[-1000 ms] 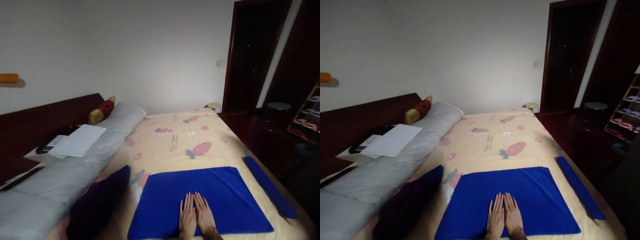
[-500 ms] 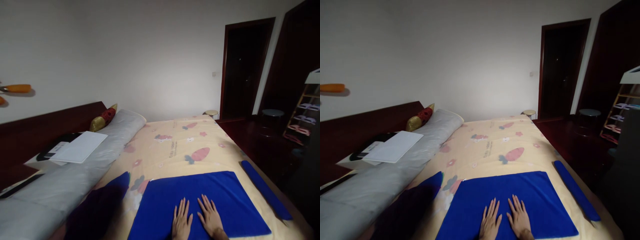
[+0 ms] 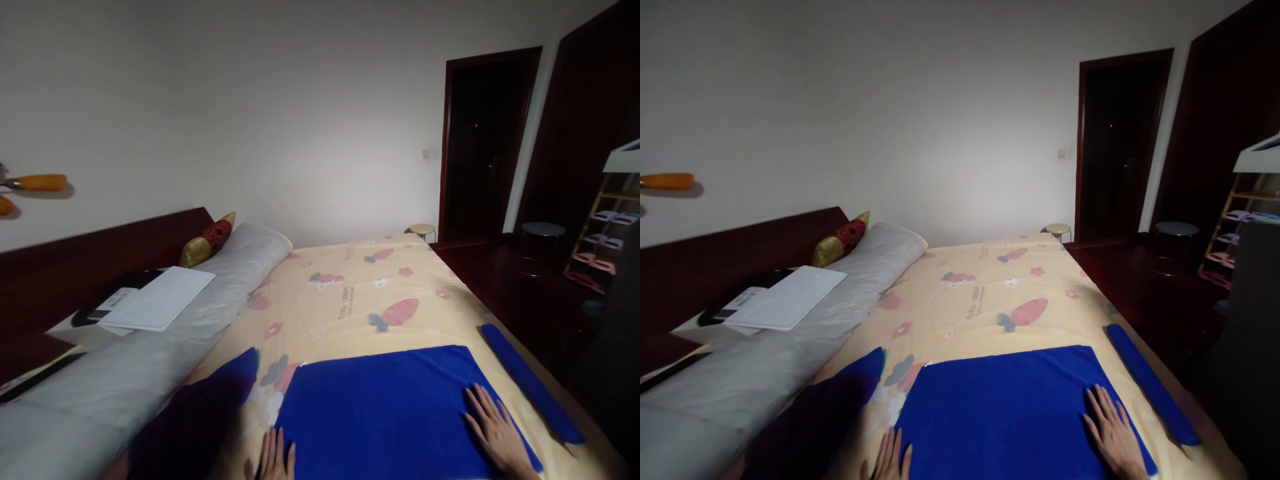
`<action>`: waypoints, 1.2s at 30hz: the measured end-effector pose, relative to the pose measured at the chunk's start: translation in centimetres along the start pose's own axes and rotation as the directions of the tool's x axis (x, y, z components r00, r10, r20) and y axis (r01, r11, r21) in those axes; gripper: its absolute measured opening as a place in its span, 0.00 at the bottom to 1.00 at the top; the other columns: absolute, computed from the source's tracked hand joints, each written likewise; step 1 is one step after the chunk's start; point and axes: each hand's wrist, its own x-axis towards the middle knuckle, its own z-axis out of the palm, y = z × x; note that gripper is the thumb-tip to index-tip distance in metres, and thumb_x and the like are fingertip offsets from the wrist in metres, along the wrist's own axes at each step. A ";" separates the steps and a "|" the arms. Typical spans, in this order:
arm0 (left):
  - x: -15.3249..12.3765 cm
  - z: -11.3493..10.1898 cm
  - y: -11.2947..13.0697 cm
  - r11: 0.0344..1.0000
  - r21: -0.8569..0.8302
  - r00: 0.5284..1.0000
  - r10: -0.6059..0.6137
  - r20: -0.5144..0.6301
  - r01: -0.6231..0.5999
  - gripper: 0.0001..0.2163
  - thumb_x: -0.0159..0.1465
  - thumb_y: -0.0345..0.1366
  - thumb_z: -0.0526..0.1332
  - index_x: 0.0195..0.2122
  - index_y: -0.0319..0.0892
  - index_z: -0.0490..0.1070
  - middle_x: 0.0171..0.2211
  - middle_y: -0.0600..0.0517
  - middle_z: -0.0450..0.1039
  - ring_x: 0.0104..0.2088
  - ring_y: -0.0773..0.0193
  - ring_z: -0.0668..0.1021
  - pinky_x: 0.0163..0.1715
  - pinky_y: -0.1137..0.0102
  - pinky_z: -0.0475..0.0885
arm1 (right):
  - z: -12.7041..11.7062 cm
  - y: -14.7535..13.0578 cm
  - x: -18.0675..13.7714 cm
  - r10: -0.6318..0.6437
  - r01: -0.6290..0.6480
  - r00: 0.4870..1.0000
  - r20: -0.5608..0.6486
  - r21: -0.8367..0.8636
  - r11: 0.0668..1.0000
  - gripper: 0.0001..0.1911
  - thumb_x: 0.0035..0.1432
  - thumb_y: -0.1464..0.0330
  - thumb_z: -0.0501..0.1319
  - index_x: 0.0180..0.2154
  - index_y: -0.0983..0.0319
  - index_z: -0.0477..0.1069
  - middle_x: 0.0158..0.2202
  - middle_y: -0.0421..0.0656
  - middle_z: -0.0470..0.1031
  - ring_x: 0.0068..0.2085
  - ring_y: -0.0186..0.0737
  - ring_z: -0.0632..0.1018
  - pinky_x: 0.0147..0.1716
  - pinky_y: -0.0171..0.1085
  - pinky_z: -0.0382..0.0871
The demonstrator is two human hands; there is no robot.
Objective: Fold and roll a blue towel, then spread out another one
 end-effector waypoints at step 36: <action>6.0 -4.6 19.7 0.759 -0.360 0.822 0.568 -0.041 -0.542 0.26 0.70 0.36 0.40 0.67 0.48 0.32 0.68 0.55 0.46 0.68 0.65 0.53 0.66 0.60 0.53 | 1.0 -17.4 10.3 -0.320 0.263 0.923 0.214 0.258 0.930 0.30 0.69 0.55 0.42 0.67 0.56 0.40 0.69 0.42 0.44 0.68 0.43 0.50 0.65 0.49 0.48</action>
